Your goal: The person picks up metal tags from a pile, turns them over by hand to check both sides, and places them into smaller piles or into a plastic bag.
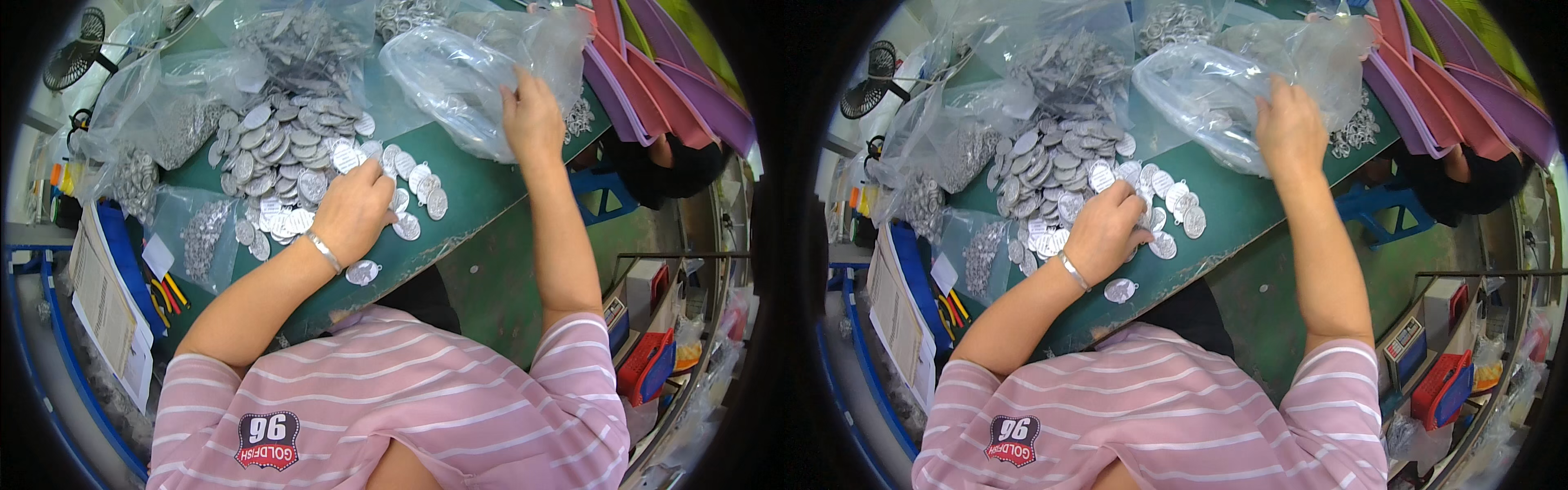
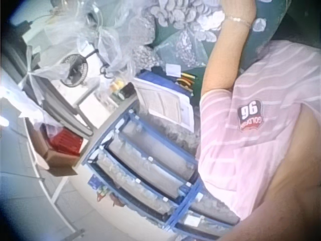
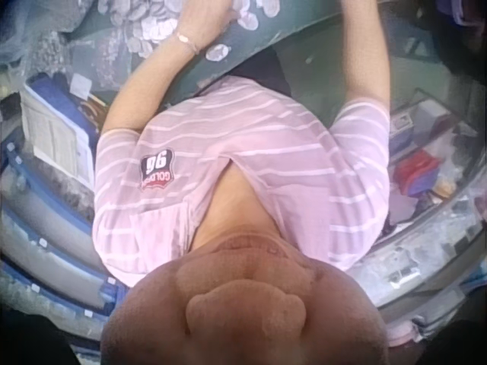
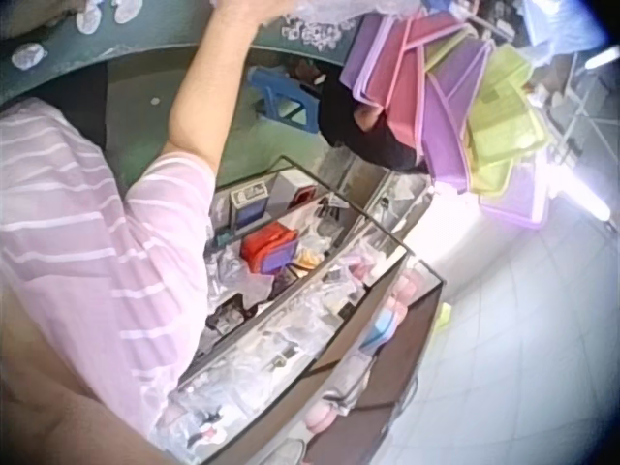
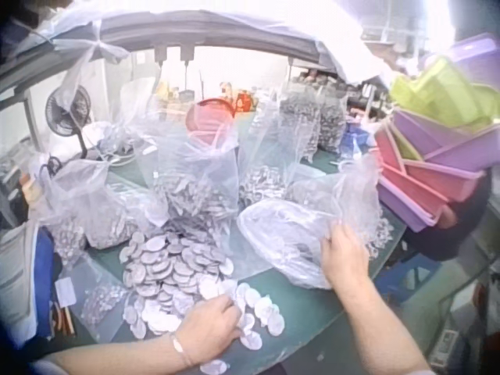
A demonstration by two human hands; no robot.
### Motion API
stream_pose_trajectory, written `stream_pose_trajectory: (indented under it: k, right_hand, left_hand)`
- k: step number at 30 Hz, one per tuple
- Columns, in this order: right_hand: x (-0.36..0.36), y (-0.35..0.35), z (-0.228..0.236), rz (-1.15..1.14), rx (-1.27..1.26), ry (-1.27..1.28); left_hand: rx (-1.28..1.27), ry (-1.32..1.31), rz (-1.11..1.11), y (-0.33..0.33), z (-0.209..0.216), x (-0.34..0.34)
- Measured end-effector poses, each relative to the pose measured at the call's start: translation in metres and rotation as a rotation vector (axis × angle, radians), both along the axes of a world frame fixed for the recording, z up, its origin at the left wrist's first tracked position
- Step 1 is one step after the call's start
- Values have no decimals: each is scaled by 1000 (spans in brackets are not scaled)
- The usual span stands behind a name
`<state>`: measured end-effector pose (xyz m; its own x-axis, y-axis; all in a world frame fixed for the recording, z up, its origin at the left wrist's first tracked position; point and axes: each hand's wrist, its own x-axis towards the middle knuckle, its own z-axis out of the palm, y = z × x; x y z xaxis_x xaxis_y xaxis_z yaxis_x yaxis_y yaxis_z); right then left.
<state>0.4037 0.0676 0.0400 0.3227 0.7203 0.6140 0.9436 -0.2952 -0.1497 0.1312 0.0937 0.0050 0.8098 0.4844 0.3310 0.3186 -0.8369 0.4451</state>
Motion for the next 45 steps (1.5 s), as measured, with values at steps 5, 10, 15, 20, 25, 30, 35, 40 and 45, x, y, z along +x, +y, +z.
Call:
stream_pose_trajectory:
  k: [5, 10, 15, 20, 25, 30, 35, 40, 45]
  right_hand:
    - [-74, -54, 13, 533, 208, -45]
    - [-113, -89, -29, 599, -128, 317]
    - [-104, -92, -48, 300, -277, 421]
    - [-94, -88, -50, 282, -221, 474]
    - [-74, -95, -45, 505, -18, 1969]
    - [-79, -89, -32, 636, -73, 2012]
    - [-103, -64, -44, 352, -166, 668]
    - [-122, -60, -48, 237, -271, 519]
    - [-106, -69, -50, 374, -150, 1328]
  left_hand:
    - [-152, -112, 53, -4, 0, -9]
    - [-772, -421, 229, -13, -6, -28]
    - [-1721, -873, 242, -13, 9, -52]
    - [-2123, -1075, -5, -18, 18, -68]
    - [-1357, -548, 429, -27, 20, -59]
    - [-497, -263, 315, -17, 12, -40]
    - [-133, -184, 249, -7, -3, -17]
    - [-56, -48, 275, -11, 0, -10]
    - [-37, -51, 250, -8, -8, -12]
